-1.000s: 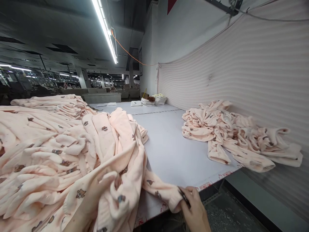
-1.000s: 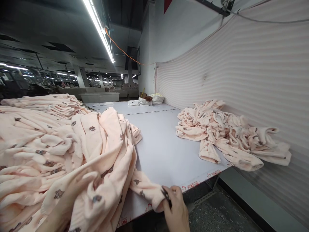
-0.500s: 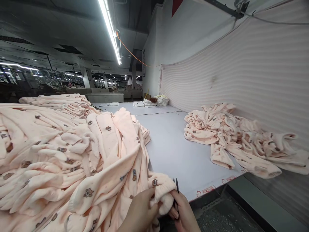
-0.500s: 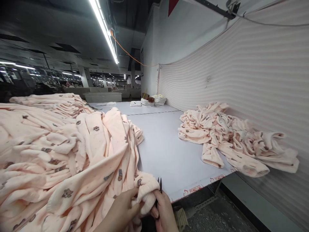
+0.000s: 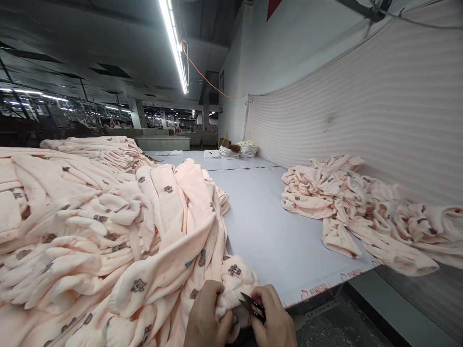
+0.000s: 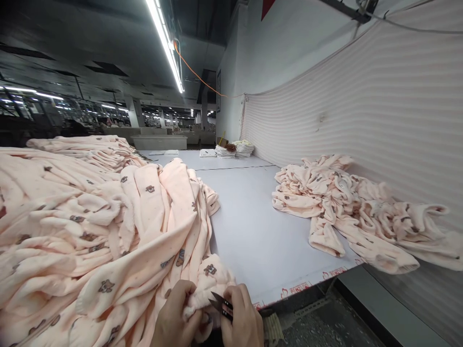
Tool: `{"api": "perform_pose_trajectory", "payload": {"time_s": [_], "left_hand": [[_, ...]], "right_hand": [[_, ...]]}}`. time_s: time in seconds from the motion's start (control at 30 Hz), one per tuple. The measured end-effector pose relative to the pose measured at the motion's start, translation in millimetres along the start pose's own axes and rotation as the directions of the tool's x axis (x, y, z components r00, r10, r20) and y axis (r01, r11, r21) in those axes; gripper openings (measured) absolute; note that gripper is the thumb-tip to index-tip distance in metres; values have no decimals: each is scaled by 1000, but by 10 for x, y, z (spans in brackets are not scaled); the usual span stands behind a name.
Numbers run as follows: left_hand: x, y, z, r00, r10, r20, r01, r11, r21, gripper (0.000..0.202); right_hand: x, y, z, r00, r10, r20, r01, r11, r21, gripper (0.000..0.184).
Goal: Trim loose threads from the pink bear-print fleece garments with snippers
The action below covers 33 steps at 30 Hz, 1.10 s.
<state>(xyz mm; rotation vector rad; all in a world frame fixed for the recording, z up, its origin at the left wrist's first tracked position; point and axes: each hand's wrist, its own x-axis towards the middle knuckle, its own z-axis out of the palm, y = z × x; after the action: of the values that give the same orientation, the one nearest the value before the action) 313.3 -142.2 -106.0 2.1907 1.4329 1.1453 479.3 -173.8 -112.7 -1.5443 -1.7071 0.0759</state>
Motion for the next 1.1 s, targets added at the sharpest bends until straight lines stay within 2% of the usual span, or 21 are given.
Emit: {"api": "perform_pose_trajectory", "payload": {"time_s": [0.1, 0.2, 0.23, 0.3, 0.33, 0.37, 0.43, 0.5, 0.53, 0.63, 0.73, 0.8, 0.87, 1.1], "left_hand": [[-13, -72, -6, 996, 76, -46, -75, 997, 22, 26], [30, -78, -26, 988, 127, -88, -131, 991, -40, 40], [55, -57, -46, 992, 113, -50, -117, 989, -92, 41], [112, 13, -101, 992, 31, 121, 2, 965, -261, 31], [141, 52, -132, 971, -25, 239, 114, 922, -369, 23], [169, 87, -159, 929, -73, 362, 250, 846, -471, 18], [217, 123, -198, 818, -121, 563, 501, 632, -592, 19], [254, 105, -212, 735, -133, 665, 645, 442, -623, 22], [269, 79, -213, 714, -133, 688, 679, 372, -633, 21], [297, -13, -213, 699, -115, 706, 713, 196, -674, 15], [309, -60, -226, 696, -129, 706, 717, 77, -693, 14], [314, -62, -235, 686, -147, 712, 724, 41, -689, 17], [318, -59, -238, 685, -154, 712, 723, 26, -690, 19], [321, -105, -240, 677, -118, 726, 727, -43, -685, 26]], "right_hand": [[39, -13, -21, 999, 0, -46, -1, 1000, -26, 33], [71, -25, -35, 996, -49, -77, 53, 997, 59, 23], [82, -22, -34, 993, -70, -94, 77, 994, 73, 22], [110, -9, -24, 987, -101, -126, 107, 993, 41, 21], [131, -2, -16, 986, -102, -134, 105, 994, 9, 21], [156, 4, -7, 987, -91, -136, 89, 996, -21, 21], [221, 2, 11, 992, -35, -121, 31, 999, -36, 20], [290, -20, 19, 995, 53, -81, -56, 998, -26, 16], [318, -37, 16, 994, 101, -48, -102, 995, -21, 12], [349, -86, -23, 976, 192, 98, -196, 980, 29, 3], [296, -104, -88, 967, 147, 206, -189, 962, 199, 6], [244, -105, -125, 969, 100, 224, -163, 944, 287, 16], [209, -113, -150, 969, 80, 233, -150, 941, 302, 23], [249, -210, -160, 973, 47, 228, -109, 957, 268, 22]]}}
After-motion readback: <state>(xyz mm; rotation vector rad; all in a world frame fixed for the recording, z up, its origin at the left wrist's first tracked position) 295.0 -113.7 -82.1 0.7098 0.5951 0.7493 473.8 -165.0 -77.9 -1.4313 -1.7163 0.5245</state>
